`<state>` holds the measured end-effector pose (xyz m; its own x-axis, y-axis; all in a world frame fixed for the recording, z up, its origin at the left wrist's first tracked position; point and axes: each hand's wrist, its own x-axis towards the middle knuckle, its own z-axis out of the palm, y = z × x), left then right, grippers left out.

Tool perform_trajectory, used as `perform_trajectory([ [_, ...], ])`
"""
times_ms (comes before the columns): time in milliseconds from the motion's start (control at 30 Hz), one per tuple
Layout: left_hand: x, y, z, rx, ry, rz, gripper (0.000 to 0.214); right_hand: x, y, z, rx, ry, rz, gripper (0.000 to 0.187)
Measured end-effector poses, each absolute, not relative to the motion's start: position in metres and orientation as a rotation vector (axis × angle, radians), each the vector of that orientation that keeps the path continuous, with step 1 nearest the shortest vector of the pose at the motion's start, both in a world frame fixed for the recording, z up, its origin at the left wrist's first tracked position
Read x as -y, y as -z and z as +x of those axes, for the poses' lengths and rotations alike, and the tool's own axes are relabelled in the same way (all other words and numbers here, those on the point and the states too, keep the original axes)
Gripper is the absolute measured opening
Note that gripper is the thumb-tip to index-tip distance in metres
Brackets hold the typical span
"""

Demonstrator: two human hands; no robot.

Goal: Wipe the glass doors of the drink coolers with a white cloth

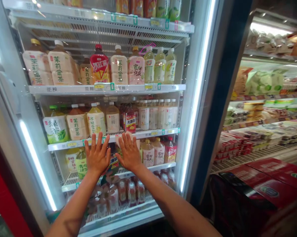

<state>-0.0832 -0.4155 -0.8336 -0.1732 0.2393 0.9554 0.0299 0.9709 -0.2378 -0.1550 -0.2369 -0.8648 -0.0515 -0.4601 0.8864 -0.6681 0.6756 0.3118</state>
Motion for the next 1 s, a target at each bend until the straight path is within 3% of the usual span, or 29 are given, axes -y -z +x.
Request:
perform_trajectory([
  [100,0.417,0.835,-0.085,1.752,-0.177,-0.199,0.075,0.239,0.870,-0.150,1.639,-0.151,1.043,0.080],
  [333,0.417,0.833,-0.084,1.755,-0.141,-0.218,0.075,0.246,0.817,-0.155,1.759,-0.246,0.869,0.080],
  [533,0.418,0.832,-0.082,1.741,-0.118,-0.246,0.074,0.242,0.870,-0.146,1.726,-0.121,0.963,0.078],
  [767,0.419,0.834,-0.083,1.740,-0.085,-0.263,0.073,0.261,0.786,-0.151,1.813,-0.244,0.784,0.085],
  [1000,0.416,0.835,-0.081,1.747,-0.136,-0.223,0.072,0.261,0.865,-0.145,1.688,-0.274,0.910,0.085],
])
